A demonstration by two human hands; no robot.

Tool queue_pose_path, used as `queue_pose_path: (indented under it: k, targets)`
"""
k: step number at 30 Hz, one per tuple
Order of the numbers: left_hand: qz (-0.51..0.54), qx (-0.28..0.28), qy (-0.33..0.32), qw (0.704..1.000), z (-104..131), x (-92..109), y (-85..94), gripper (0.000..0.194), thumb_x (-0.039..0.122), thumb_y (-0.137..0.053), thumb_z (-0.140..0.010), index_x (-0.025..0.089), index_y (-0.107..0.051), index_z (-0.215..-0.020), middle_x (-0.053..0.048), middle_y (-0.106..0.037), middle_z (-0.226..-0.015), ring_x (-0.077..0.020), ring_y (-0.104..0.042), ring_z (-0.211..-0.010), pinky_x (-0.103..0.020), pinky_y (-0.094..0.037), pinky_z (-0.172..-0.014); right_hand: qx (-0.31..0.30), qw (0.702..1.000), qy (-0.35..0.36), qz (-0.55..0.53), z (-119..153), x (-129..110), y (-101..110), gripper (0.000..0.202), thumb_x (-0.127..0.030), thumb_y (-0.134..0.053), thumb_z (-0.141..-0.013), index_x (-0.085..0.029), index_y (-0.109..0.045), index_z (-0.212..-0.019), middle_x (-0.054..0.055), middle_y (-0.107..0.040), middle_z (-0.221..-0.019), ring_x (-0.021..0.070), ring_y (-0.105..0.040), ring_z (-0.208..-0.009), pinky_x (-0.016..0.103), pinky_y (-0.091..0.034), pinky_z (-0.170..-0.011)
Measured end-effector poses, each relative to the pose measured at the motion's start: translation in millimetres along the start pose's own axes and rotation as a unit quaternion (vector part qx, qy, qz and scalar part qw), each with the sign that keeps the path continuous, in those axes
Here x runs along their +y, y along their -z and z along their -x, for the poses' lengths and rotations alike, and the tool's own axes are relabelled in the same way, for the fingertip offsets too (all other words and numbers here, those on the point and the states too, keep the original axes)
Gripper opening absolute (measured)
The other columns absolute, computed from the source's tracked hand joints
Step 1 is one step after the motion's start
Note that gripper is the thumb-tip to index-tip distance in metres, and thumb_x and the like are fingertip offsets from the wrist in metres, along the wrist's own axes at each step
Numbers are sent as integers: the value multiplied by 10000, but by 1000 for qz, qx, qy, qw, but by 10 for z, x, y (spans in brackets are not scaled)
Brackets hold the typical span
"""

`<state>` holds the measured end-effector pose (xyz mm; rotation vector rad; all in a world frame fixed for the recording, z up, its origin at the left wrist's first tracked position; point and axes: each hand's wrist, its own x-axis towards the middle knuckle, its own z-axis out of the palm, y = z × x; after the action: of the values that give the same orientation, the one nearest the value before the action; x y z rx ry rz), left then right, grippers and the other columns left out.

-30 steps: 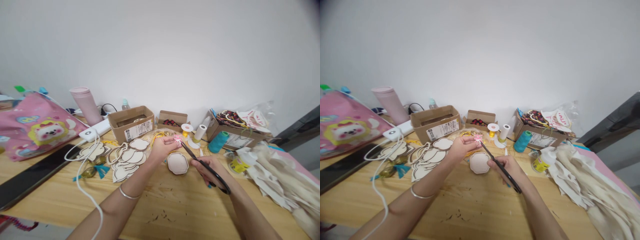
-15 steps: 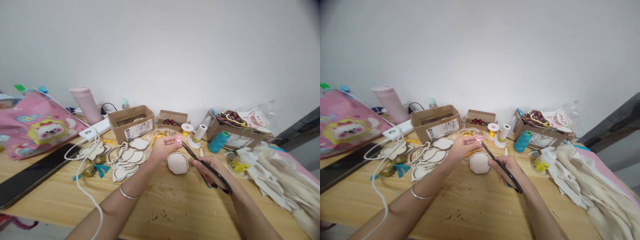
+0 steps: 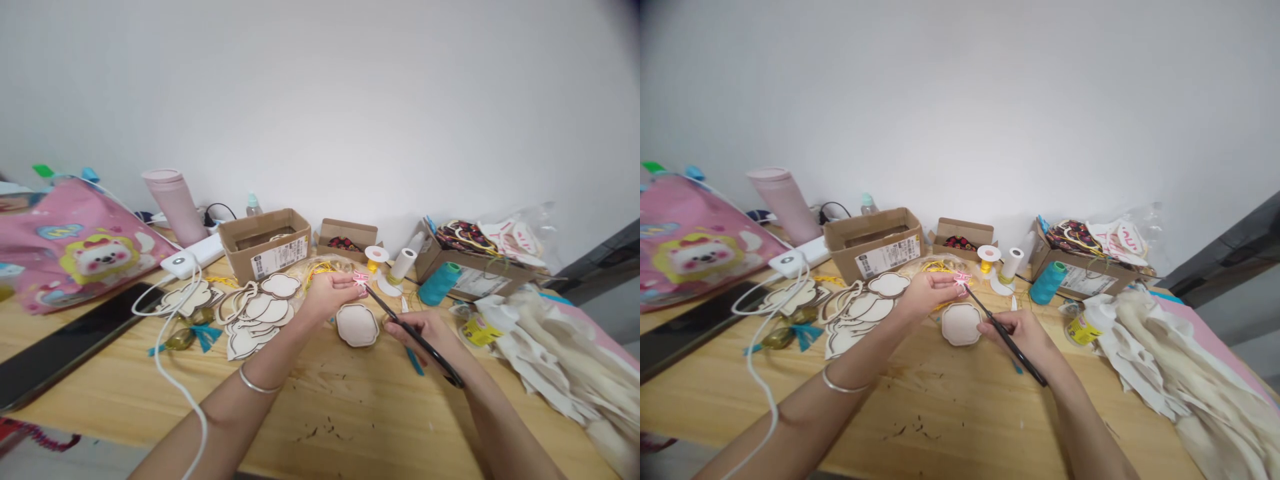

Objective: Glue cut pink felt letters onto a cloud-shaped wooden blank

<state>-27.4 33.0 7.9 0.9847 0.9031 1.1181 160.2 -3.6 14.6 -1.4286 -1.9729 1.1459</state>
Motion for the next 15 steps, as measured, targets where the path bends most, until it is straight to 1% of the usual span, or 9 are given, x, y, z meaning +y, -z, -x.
queue_pose_path:
  k: [6,11,15]
  targets:
    - [-6,-28,12,1000,-17,-7,22,264,231,-778,-510,137,-715,-748,-81,-722,-780,-185,-673,-725,-296,-531,-757,0,999,32,26,3,42,41,479,-580,-552,-679,-174,-408,-469,-51,-227,-478,54,-202,-429,210,-126,-381]
    - [-22,-35,19,999,-3,20,32,288,221,-776,-521,135,-718,-789,-82,-722,-767,-185,-674,-708,-292,-533,-745,5,997,32,67,22,35,64,485,-577,-545,-684,-170,-400,-464,-49,-215,-503,56,-193,-452,214,-131,-406]
    - [-37,-34,23,998,12,37,35,246,215,-763,-537,144,-720,-769,-74,-721,-730,-183,-673,-691,-291,-535,-722,7,997,23,79,28,53,76,496,-594,-565,-653,-171,-400,-453,-51,-219,-492,59,-204,-451,211,-137,-406]
